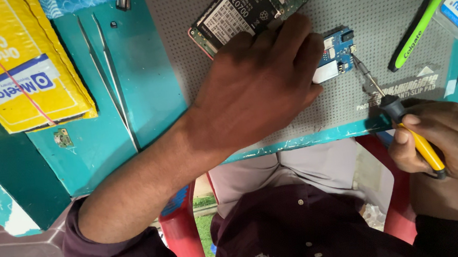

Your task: The person uses a soldering iron to work on a small blue circuit board placed on a workbench. They hold the board with one hand while applying the soldering iron with the other, moving between different components on the board throughout the video.

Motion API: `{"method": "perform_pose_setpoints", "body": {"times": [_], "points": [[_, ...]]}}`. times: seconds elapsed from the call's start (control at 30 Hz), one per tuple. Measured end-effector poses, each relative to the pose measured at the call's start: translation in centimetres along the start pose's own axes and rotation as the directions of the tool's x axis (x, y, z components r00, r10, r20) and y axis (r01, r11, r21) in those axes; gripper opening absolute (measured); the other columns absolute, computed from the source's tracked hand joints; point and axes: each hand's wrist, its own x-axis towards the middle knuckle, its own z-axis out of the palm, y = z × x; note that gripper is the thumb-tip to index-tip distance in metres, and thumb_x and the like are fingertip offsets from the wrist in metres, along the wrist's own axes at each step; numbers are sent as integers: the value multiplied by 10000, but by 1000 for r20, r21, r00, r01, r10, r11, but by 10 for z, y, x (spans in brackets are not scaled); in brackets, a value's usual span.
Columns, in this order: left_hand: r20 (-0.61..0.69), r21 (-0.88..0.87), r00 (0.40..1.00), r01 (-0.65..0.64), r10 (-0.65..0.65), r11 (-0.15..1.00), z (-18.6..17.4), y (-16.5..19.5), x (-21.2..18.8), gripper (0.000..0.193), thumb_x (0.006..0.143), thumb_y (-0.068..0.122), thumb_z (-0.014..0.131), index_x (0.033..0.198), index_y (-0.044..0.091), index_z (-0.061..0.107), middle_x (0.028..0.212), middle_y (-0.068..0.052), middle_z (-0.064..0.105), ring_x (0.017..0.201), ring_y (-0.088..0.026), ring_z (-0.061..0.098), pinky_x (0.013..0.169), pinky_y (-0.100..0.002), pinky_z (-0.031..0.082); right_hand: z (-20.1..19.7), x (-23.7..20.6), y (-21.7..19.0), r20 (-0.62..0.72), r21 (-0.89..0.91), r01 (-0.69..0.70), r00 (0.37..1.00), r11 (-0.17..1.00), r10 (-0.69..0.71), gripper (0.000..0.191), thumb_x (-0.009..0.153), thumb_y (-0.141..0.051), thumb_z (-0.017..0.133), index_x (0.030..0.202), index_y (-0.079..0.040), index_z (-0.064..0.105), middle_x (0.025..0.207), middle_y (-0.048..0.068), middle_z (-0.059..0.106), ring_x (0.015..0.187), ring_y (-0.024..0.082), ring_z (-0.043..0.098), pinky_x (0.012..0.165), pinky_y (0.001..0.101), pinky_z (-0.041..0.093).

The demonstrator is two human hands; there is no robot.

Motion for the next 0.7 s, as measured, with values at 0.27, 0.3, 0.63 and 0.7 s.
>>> {"method": "perform_pose_setpoints", "body": {"times": [0.27, 0.3, 0.63, 0.7], "points": [[15, -34, 1000, 11, -10, 999, 0, 0, -2, 320, 790, 253, 804, 944, 15, 653, 1011, -77, 574, 790, -143, 651, 594, -289, 458, 1, -1, -2, -8, -4, -27, 1000, 1000, 27, 181, 998, -104, 779, 1047, 30, 668, 920, 169, 709, 731, 321, 735, 622, 363, 579], [17, -57, 1000, 15, -15, 998, 0, 0, -2, 329, 797, 248, 806, 960, 8, 650, 1025, -85, 570, 828, -160, 664, 618, -301, 469, 1, -1, -3, -5, -7, -35, 999, 999, 35, 186, 987, -111, 773, 1056, 30, 675, 924, 166, 704, 734, 318, 732, 624, 362, 578], [2, -30, 1000, 8, -8, 1000, -1, 1, 0, 365, 751, 289, 822, 915, 3, 664, 1003, -86, 589, 736, -132, 648, 571, -277, 473, 1, -2, -9, -8, -18, -87, 996, 996, 87, 187, 992, -115, 767, 1080, 27, 682, 949, 162, 711, 759, 306, 734, 651, 358, 582], [40, -18, 999, 7, -6, 1000, -1, 1, 1, 363, 764, 307, 828, 907, 11, 672, 985, -74, 593, 696, -119, 632, 560, -275, 469, 1, -2, -7, -9, -12, -79, 997, 997, 79, 186, 988, -114, 763, 1065, 35, 681, 936, 168, 711, 755, 309, 735, 647, 358, 586]]}}
